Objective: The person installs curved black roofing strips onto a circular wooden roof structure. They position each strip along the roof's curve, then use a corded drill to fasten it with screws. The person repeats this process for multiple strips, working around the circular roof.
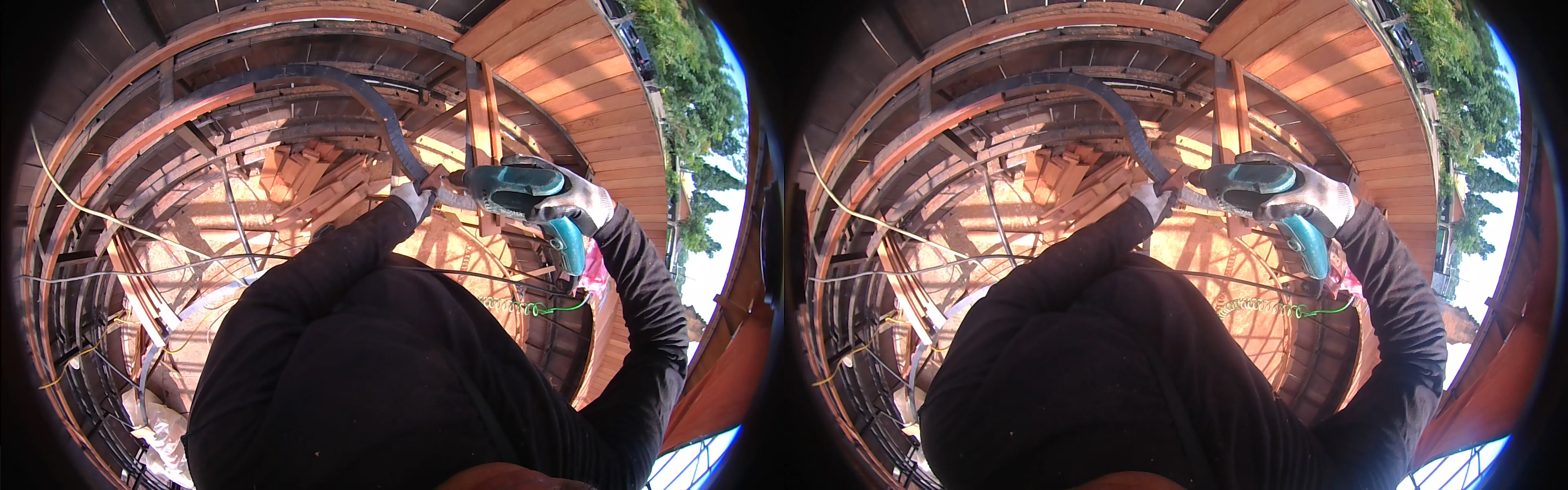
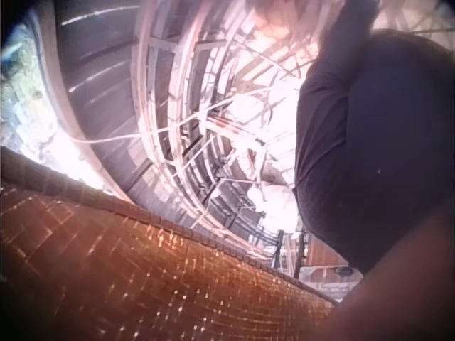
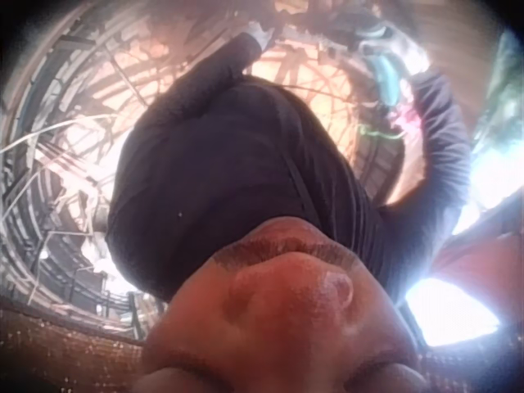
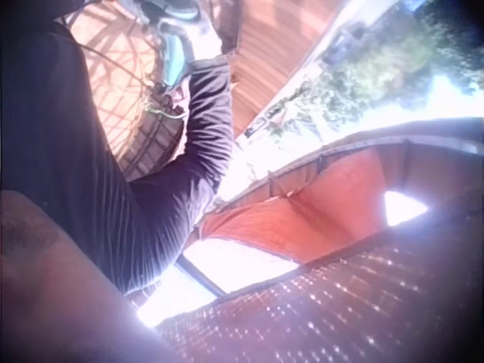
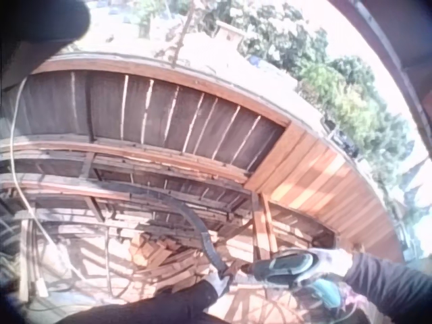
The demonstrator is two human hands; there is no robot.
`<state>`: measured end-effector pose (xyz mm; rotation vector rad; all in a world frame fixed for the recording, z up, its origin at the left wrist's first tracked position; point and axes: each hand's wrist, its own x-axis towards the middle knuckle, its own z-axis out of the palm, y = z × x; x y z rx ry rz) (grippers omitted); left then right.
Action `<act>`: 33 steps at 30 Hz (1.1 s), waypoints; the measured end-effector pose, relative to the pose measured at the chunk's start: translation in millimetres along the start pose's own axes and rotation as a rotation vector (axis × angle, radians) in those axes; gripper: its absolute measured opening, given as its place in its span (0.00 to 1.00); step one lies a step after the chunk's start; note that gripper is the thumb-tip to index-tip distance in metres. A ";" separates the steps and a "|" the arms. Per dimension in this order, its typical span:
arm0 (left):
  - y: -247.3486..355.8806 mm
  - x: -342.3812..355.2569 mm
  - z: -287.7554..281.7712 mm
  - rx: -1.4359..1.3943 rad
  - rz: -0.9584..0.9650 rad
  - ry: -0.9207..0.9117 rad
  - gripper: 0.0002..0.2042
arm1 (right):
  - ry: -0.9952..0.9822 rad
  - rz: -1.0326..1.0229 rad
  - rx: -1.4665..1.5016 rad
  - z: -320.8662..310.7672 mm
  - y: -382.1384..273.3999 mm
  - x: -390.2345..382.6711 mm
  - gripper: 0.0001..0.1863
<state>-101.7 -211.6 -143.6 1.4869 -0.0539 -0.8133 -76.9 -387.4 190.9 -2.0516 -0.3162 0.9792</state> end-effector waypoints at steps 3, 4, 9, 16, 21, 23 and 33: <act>1.3 -1.4 -0.6 0.039 0.021 0.023 0.09 | -0.026 -0.143 -0.248 -0.4 4.6 -7.8 0.28; -0.2 -0.7 -0.6 0.065 0.038 0.038 0.09 | 0.002 -0.083 -0.186 3.4 3.4 -8.7 0.29; -5.7 0.6 0.0 0.090 0.031 0.036 0.08 | 0.147 0.445 0.635 25.2 -14.7 -8.2 0.34; -38.5 20.0 14.0 0.061 0.077 0.073 0.08 | 0.200 0.294 0.347 23.1 -7.1 -11.6 0.35; -38.4 17.2 12.8 0.083 0.180 0.126 0.08 | 0.342 0.302 0.406 37.5 -24.7 -11.9 0.42; -36.2 14.5 12.3 0.076 0.202 0.128 0.07 | 0.404 0.281 0.448 45.8 -25.7 -13.9 0.44; 29.2 -29.8 -5.3 0.135 -0.033 0.068 0.15 | 0.426 0.383 0.199 40.6 -28.1 -6.8 0.36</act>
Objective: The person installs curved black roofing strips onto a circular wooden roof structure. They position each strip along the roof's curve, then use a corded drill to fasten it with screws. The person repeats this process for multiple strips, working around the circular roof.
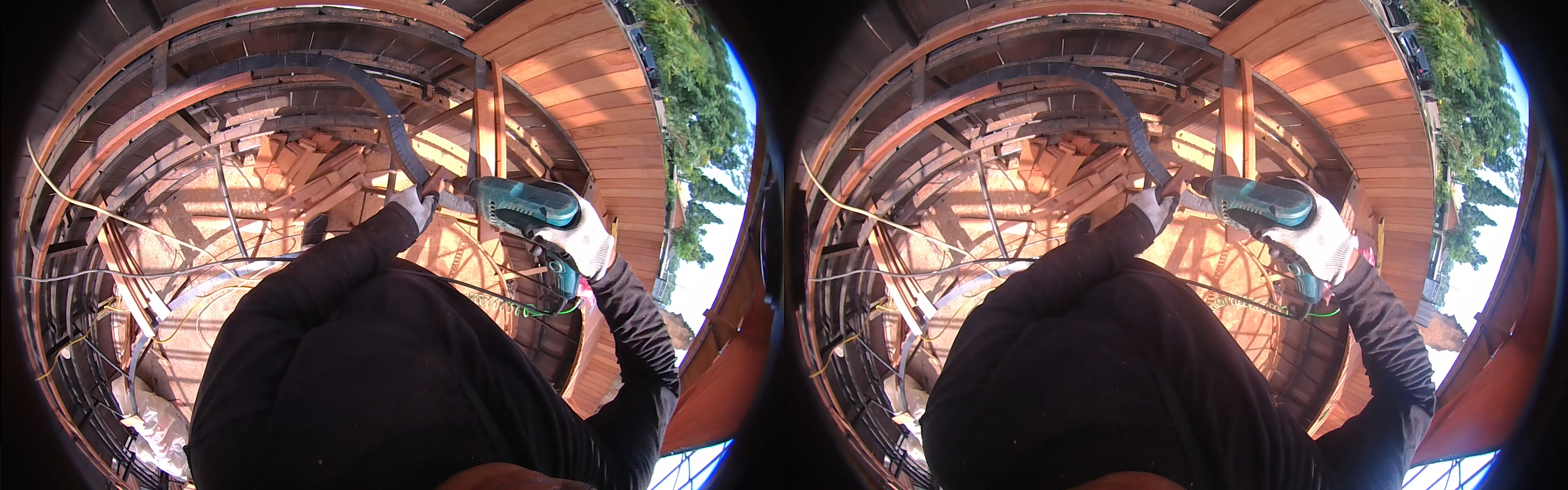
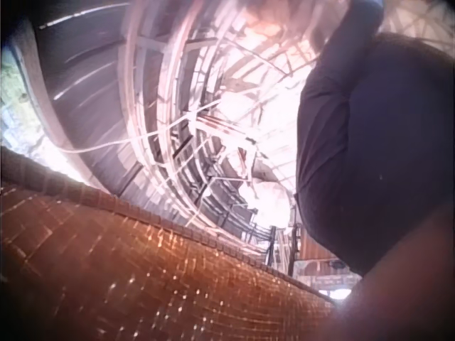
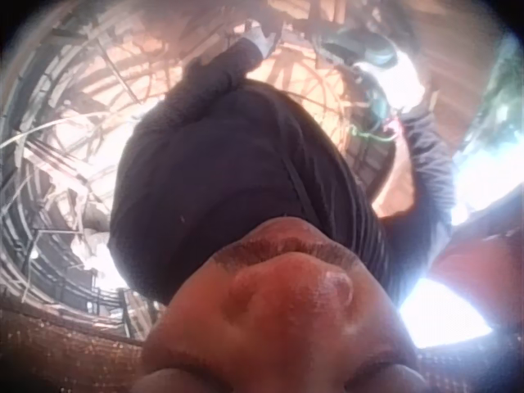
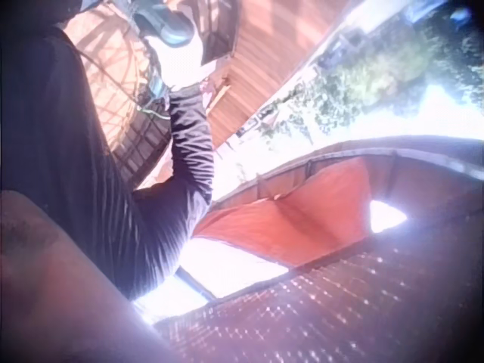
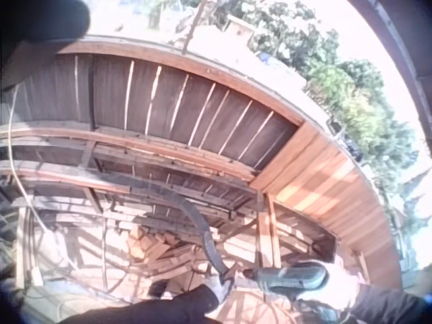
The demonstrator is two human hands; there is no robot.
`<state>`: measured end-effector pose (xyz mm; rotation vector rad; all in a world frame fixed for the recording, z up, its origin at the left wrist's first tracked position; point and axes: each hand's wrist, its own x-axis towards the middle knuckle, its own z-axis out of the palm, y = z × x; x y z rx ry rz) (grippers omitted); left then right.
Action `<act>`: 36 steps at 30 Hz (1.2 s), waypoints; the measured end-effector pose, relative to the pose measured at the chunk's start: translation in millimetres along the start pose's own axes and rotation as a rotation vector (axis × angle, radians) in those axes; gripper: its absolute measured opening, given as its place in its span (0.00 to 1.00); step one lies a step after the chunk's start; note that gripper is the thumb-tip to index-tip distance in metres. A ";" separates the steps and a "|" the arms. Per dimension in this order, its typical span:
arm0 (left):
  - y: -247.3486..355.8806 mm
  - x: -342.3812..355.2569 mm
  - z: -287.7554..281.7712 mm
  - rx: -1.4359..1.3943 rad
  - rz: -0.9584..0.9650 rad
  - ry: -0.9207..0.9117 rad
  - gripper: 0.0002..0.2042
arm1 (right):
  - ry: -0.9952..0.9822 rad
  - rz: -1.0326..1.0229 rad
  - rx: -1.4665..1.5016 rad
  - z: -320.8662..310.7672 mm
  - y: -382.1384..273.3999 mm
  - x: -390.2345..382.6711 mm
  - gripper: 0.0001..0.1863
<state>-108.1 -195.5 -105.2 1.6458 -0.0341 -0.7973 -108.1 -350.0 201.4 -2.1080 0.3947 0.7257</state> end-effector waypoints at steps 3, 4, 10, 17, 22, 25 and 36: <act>-25.0 11.8 16.3 -0.096 0.055 0.026 0.09 | -0.006 -0.117 -0.273 -1.5 -11.9 6.6 0.35; -34.8 18.3 22.0 -0.114 0.075 0.045 0.10 | 0.007 -0.116 -0.276 -0.7 -15.2 7.0 0.35; -8.8 2.1 6.8 -0.001 0.032 0.033 0.11 | 0.068 -0.030 -0.359 2.1 -31.2 4.3 0.35; 4.7 -6.9 -4.9 0.014 0.025 0.010 0.13 | 0.031 -0.038 -0.417 6.2 -45.0 12.1 0.34; 22.1 -10.6 -19.5 0.017 -0.100 -0.113 0.17 | 0.033 0.100 -0.338 6.0 -38.1 12.9 0.34; 25.2 -10.3 -21.1 0.102 -0.109 -0.102 0.19 | 0.023 0.164 -0.191 2.7 -30.9 13.4 0.39; 26.0 -9.3 -28.0 0.027 -0.121 -0.210 0.19 | 0.006 0.270 -0.144 4.3 -36.9 21.2 0.43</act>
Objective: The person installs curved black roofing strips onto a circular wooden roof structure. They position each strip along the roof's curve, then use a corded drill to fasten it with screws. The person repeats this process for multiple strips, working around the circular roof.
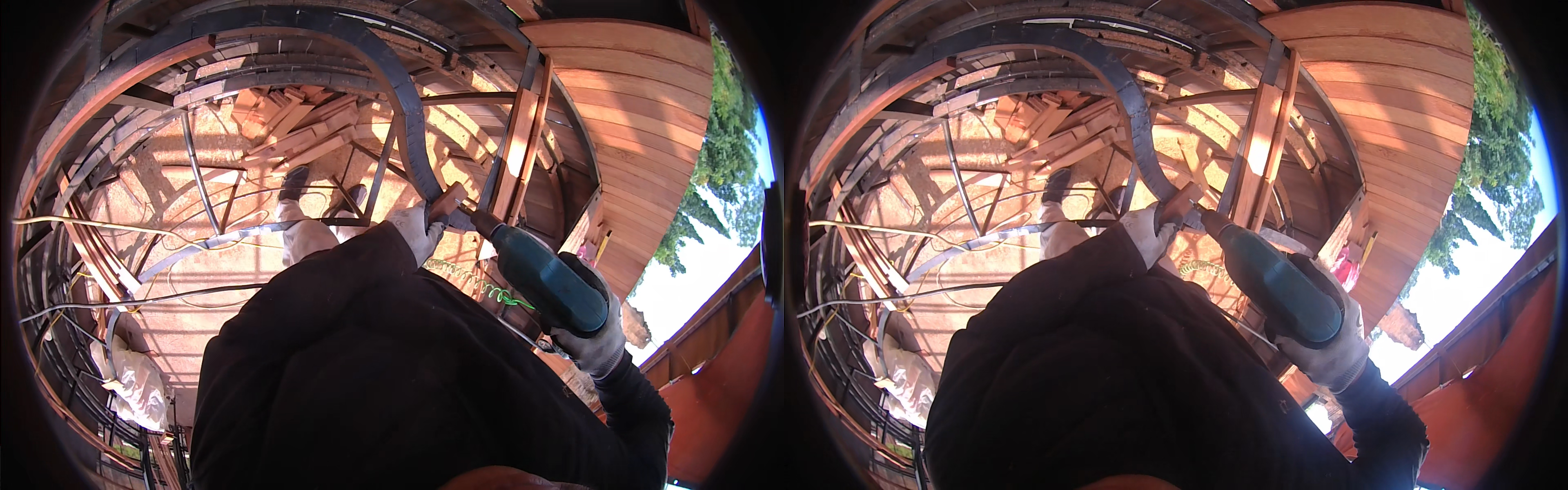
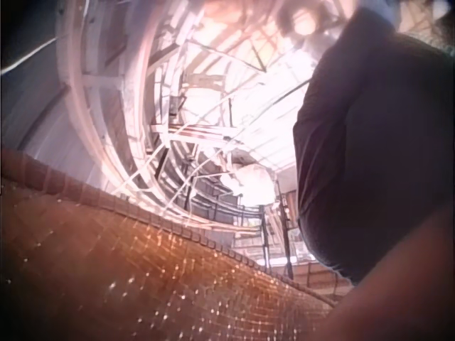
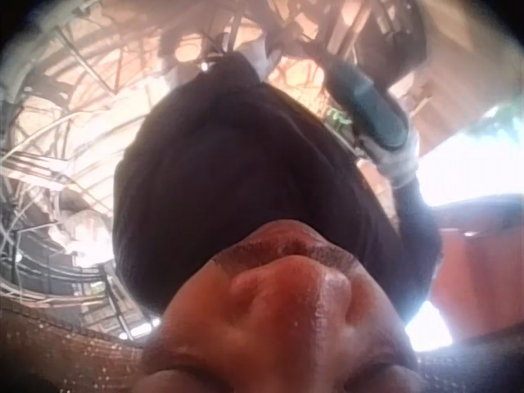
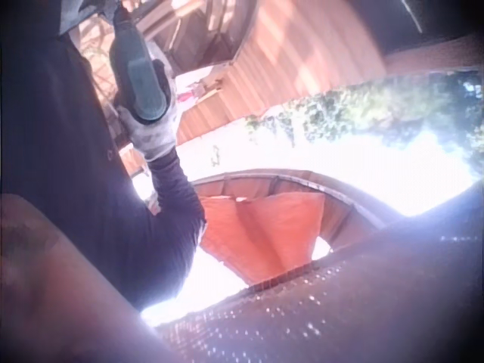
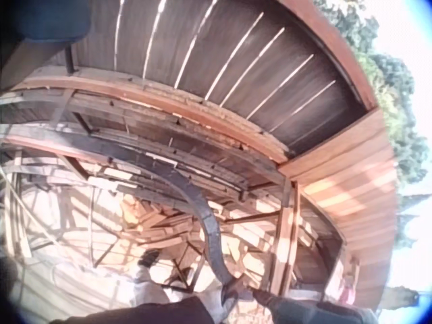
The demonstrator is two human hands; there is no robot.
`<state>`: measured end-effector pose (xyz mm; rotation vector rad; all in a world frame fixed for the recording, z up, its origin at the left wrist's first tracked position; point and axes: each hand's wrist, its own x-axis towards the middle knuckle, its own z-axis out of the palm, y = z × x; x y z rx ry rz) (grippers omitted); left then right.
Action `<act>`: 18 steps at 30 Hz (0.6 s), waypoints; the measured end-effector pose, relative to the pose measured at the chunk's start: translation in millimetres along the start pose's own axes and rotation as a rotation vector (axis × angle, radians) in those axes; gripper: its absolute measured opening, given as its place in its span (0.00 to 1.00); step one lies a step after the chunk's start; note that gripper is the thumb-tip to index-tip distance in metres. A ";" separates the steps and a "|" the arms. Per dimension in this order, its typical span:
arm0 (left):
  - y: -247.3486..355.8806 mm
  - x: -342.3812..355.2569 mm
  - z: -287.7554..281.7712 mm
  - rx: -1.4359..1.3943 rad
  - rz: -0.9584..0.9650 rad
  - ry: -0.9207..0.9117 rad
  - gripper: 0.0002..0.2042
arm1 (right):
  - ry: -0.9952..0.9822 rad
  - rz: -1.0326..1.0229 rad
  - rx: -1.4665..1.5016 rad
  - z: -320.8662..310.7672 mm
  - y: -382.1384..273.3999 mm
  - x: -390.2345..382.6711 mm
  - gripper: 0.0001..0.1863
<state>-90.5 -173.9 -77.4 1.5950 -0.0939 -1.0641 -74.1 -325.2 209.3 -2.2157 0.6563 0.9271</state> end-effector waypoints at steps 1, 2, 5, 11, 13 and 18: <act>-1.0 0.1 -0.3 -0.011 0.005 0.008 0.19 | -0.005 0.011 0.006 0.4 -0.2 1.1 0.43; -2.4 -0.3 0.0 -0.023 0.011 0.011 0.19 | -0.007 0.026 0.012 0.8 -1.2 1.8 0.43; 5.4 -2.7 -7.5 -0.031 -0.001 -0.038 0.19 | -0.049 -0.038 -0.055 -1.6 3.0 2.5 0.45; 0.3 0.0 -4.4 0.023 -0.025 -0.061 0.18 | -0.108 -0.022 -0.138 -11.7 0.1 5.9 0.47; -0.9 1.4 -3.8 0.034 -0.037 -0.075 0.18 | -0.105 -0.028 -0.190 -12.4 0.6 6.3 0.47; -7.2 3.1 4.5 0.057 -0.051 -0.050 0.17 | -0.096 -0.006 -0.139 -12.2 8.8 8.3 0.47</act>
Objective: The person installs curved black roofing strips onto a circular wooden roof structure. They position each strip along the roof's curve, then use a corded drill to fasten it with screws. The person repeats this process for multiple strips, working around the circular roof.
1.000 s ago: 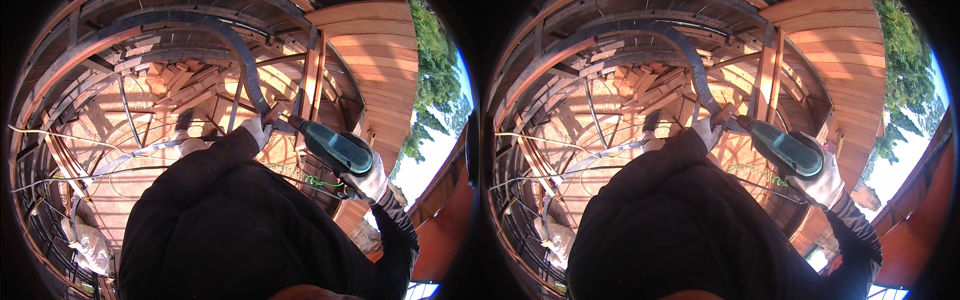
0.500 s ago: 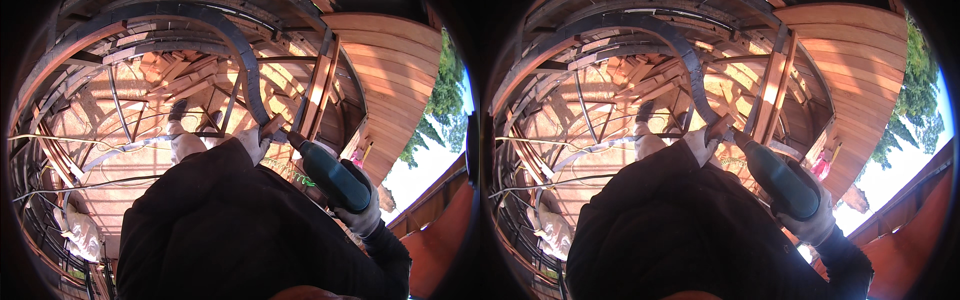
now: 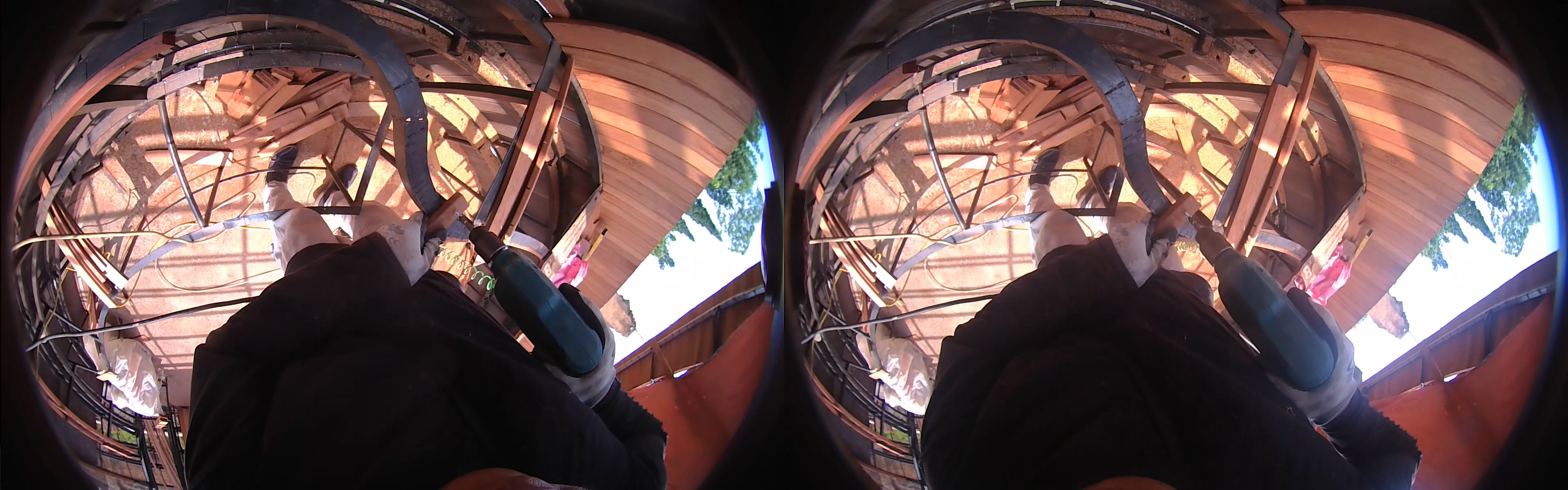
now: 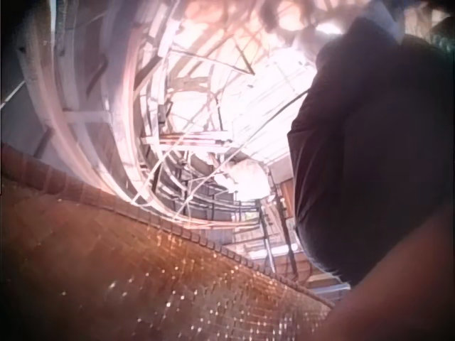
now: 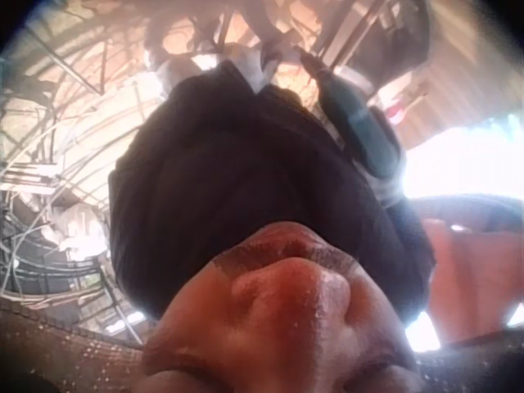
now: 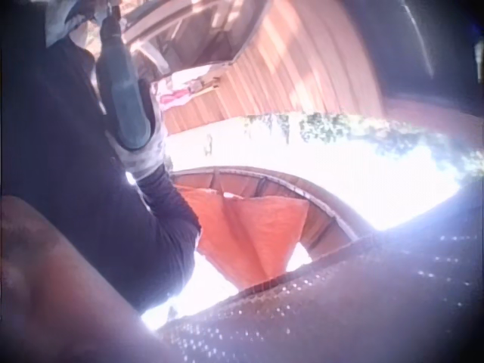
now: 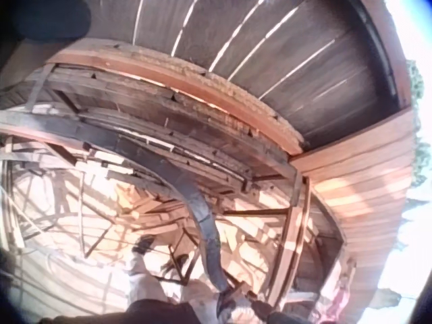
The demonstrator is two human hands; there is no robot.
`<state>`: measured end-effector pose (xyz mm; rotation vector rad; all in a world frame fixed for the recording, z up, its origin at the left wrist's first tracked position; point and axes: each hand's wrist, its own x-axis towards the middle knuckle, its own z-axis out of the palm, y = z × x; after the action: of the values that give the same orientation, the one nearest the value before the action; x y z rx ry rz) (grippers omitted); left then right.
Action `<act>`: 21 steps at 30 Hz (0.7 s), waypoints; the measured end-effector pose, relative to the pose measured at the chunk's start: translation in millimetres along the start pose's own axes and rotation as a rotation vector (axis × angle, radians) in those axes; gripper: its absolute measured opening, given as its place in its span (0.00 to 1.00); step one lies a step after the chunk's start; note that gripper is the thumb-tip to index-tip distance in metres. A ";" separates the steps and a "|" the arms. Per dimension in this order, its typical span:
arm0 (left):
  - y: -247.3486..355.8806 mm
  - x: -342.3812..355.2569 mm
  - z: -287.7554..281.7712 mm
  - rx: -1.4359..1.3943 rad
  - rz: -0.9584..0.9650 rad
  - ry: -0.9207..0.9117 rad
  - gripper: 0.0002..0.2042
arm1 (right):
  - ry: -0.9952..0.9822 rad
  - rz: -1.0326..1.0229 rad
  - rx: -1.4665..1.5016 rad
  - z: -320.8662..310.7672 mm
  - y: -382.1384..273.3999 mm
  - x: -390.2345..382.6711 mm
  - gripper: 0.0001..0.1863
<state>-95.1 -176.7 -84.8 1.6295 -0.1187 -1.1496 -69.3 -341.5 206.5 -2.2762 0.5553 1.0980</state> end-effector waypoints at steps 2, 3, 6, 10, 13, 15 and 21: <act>-3.2 0.7 3.7 -0.037 0.010 0.005 0.17 | -0.003 0.001 0.013 0.2 -2.6 0.8 0.47; -4.8 0.8 4.7 -0.059 0.018 0.004 0.16 | 0.002 0.013 0.016 1.4 -8.6 0.2 0.47; -8.6 3.7 8.2 -0.086 -0.013 -0.031 0.15 | 0.013 0.001 0.057 3.2 -2.1 0.3 0.47; -6.9 2.6 6.3 -0.027 -0.010 -0.038 0.15 | 0.030 0.004 0.087 5.9 2.5 -0.6 0.46; -6.1 2.8 5.0 -0.035 -0.010 -0.048 0.15 | 0.048 0.016 0.196 8.7 3.5 1.3 0.46; -4.2 6.1 3.9 0.005 -0.021 -0.049 0.16 | 0.048 0.029 0.152 8.1 7.1 2.2 0.47; -7.6 5.0 5.7 -0.021 0.007 0.012 0.19 | 0.058 0.077 0.188 13.5 2.6 3.7 0.48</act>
<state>-100.0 -180.5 -93.5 1.6162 -0.1037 -1.1320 -76.4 -335.4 195.8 -2.1435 0.7434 0.9748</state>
